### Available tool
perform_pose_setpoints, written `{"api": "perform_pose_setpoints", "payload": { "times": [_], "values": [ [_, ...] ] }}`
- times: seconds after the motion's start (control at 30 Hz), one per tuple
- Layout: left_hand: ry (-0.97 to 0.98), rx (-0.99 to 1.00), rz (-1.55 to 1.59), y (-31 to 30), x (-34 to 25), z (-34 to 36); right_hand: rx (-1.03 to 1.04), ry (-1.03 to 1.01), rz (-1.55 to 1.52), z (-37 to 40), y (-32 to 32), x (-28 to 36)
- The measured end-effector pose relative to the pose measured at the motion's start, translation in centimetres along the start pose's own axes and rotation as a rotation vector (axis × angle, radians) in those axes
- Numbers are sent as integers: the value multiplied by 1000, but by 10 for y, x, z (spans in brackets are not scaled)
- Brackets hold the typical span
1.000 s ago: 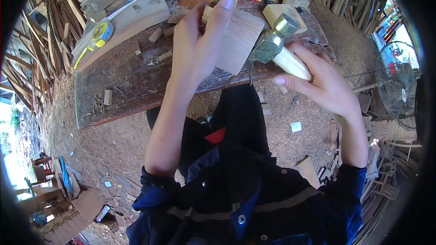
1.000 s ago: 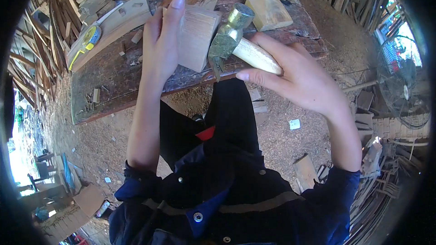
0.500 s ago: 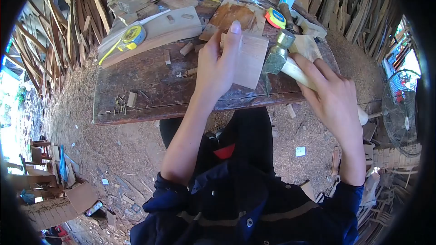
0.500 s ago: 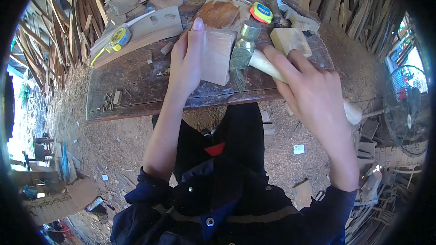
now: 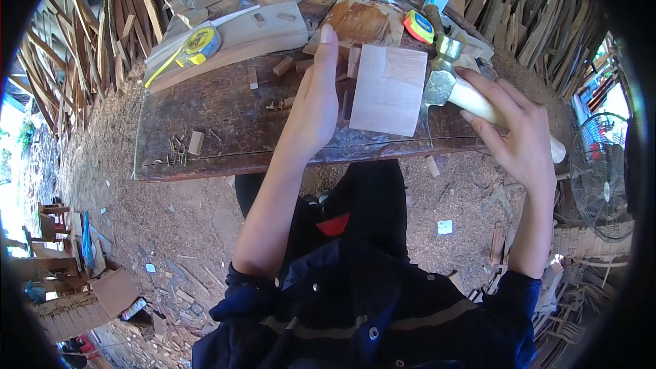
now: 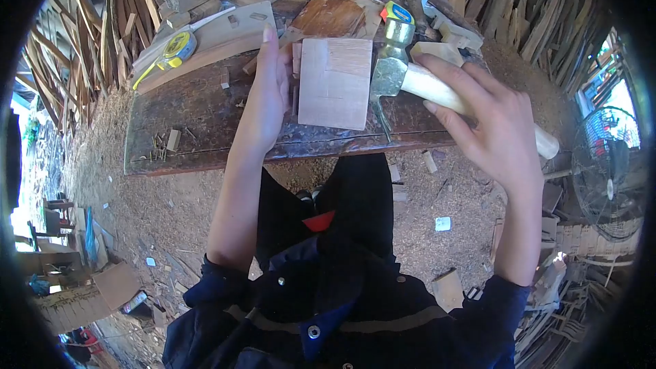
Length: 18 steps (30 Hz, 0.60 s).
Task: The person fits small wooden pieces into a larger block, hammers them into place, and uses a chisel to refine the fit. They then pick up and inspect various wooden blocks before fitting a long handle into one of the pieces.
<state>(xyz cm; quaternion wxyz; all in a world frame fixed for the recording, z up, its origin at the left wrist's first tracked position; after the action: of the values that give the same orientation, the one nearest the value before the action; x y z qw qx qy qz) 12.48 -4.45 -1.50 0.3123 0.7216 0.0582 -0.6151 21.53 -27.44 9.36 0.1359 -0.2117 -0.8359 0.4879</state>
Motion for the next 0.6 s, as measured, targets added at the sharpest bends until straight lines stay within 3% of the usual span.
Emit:
{"api": "perform_pose_setpoints", "payload": {
  "times": [0.3,0.4,0.6],
  "values": [
    [-136,31,-65,-8,18,-5,-34,-108,74,-12,-22,1],
    [-157,-6,-150,-14,29,-8,-46,-244,127,-26,-33,8],
    [-119,-91,-15,-2,26,4,-43,-496,366,-54,-49,29]
  ]
}}
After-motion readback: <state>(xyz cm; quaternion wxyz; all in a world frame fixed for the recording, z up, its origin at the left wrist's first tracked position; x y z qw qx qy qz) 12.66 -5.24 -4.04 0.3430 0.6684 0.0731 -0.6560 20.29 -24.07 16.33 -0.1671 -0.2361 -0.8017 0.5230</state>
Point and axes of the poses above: each hand's wrist, its own z-axis away from the middle knuckle, its own y-axis out of the palm, x = y × z, the point moved 4 cm from there along -z, towards the middle knuckle, and after that the axes turned 11 degrees about -x, right-handed, at the moved point
